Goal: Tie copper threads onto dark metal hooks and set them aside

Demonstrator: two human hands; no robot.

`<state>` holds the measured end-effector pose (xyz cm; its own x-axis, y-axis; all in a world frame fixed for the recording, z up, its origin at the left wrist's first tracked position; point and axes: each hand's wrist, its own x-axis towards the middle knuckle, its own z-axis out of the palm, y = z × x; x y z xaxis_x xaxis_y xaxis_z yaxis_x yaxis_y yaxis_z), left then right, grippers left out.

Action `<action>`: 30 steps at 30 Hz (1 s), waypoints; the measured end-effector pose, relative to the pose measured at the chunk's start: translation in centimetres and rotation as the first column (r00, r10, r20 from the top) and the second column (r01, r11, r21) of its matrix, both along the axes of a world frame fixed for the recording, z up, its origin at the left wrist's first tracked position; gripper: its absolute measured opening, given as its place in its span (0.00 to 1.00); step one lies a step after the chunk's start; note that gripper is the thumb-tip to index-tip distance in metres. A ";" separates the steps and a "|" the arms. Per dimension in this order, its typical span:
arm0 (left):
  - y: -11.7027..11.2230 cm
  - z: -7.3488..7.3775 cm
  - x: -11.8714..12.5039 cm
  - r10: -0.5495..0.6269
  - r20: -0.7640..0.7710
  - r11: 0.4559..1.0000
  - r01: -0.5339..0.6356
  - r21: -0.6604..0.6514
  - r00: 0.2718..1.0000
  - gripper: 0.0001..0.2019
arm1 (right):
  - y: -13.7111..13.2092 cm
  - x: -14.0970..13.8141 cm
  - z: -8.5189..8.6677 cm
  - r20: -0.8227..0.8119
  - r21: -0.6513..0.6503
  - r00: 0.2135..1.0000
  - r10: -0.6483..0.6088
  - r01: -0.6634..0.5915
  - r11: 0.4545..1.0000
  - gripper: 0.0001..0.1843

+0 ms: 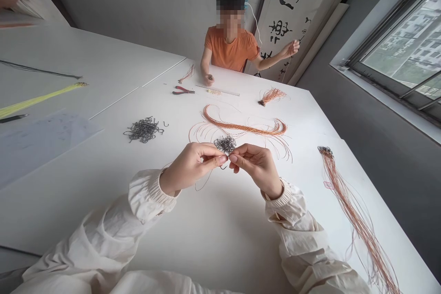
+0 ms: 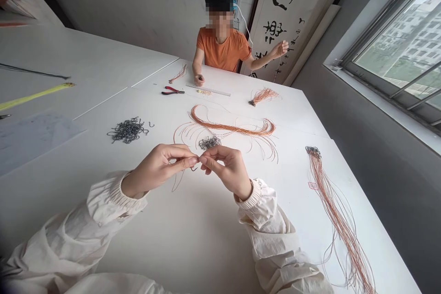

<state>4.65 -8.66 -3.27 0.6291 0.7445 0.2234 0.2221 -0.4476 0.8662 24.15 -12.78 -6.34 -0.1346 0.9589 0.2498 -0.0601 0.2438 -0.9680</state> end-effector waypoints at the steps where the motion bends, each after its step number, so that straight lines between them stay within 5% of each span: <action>1: 0.0 0.1 0.0 0.004 -0.003 1.000 -0.004 0.020 1.000 0.13 | 0.0 0.0 0.0 0.002 -0.004 1.000 0.003 -0.003 1.000 0.10; 7: -0.2 0.4 0.0 -0.011 -0.029 1.000 0.012 0.020 1.000 0.12 | -0.2 0.1 0.0 0.040 0.019 0.999 -0.013 0.012 1.000 0.10; 15: -0.1 0.3 0.0 -0.069 0.045 0.965 0.078 -0.251 0.997 0.11 | -0.2 0.0 0.2 0.037 0.093 0.999 -0.005 0.002 0.996 0.07; 30: -0.2 0.5 0.0 -0.050 0.076 0.971 0.066 -0.232 0.996 0.11 | -0.2 0.5 0.2 0.042 0.091 0.999 0.019 -0.023 0.996 0.06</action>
